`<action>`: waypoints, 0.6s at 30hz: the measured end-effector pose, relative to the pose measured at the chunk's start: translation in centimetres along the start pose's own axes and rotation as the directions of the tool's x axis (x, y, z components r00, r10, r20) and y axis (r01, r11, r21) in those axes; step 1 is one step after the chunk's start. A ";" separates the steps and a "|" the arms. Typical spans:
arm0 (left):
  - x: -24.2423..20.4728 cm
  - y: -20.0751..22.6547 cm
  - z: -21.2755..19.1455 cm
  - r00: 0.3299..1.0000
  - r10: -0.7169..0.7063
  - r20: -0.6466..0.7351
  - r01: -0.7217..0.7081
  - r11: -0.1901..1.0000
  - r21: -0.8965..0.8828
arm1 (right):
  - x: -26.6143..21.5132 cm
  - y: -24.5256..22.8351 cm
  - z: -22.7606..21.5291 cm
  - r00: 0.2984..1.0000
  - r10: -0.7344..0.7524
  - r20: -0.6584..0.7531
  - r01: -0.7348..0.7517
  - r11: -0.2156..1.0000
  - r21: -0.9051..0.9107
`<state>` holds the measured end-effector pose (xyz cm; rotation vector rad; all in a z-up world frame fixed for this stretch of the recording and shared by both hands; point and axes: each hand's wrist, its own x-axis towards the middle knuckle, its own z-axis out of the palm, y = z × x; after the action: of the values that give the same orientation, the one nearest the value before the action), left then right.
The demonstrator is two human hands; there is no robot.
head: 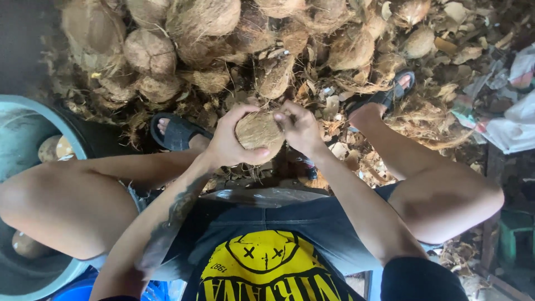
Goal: The person is peeling the outer husk of coconuts using a knife and then placing the cleaned coconuts into a bucket of water.
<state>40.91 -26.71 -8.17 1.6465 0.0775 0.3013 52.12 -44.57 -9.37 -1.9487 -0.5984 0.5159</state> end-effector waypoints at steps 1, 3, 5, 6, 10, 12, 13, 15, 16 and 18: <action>0.2 1.0 0.3 0.998 0.044 0.049 -0.048 0.996 0.075 | 0.1 0.2 0.0 0.997 0.061 -0.038 -0.063 0.997 -0.044; -0.3 2.1 0.9 0.992 0.080 0.099 -0.095 0.984 0.151 | 0.2 1.3 0.4 0.990 0.121 -0.073 -0.127 0.989 -0.080; -0.4 2.2 1.5 0.926 0.193 0.325 -0.347 0.773 0.532 | 0.9 3.0 0.6 0.955 0.289 -0.070 -0.290 0.957 -0.004; -0.2 2.3 1.7 0.923 0.197 0.332 -0.354 0.775 0.523 | 0.9 1.9 -0.1 0.953 0.293 -0.080 -0.295 0.956 -0.006; 0.8 2.1 0.9 0.939 0.267 0.215 -0.328 0.883 0.336 | 1.3 -3.2 -2.2 0.873 0.486 0.042 -0.477 0.834 0.277; 1.2 1.4 -0.1 0.971 0.204 0.122 -0.221 0.963 0.155 | 0.9 -2.0 -2.4 0.846 0.512 0.148 -0.507 0.687 0.521; 1.2 0.9 -0.4 0.988 0.144 0.053 -0.145 0.989 0.016 | 0.5 0.6 -2.2 0.856 0.497 0.143 -0.492 0.697 0.522; 1.6 0.9 -1.0 0.997 0.079 -0.010 -0.080 0.989 -0.122 | 0.5 0.0 -1.1 0.869 0.474 0.142 -0.472 0.709 0.524; 1.7 1.5 -0.9 1.000 -0.014 0.005 0.015 0.975 -0.221 | 0.6 -3.1 -0.5 0.922 0.387 -0.010 -0.294 0.716 0.634; 1.8 1.4 -0.8 0.994 -0.109 0.032 0.113 0.942 -0.316 | 0.3 -6.9 -0.3 0.935 0.309 -0.171 -0.101 0.699 0.708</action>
<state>42.26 -25.66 -6.43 1.3181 0.1053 0.2036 51.27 -41.92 -3.09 -1.3191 0.0306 0.4985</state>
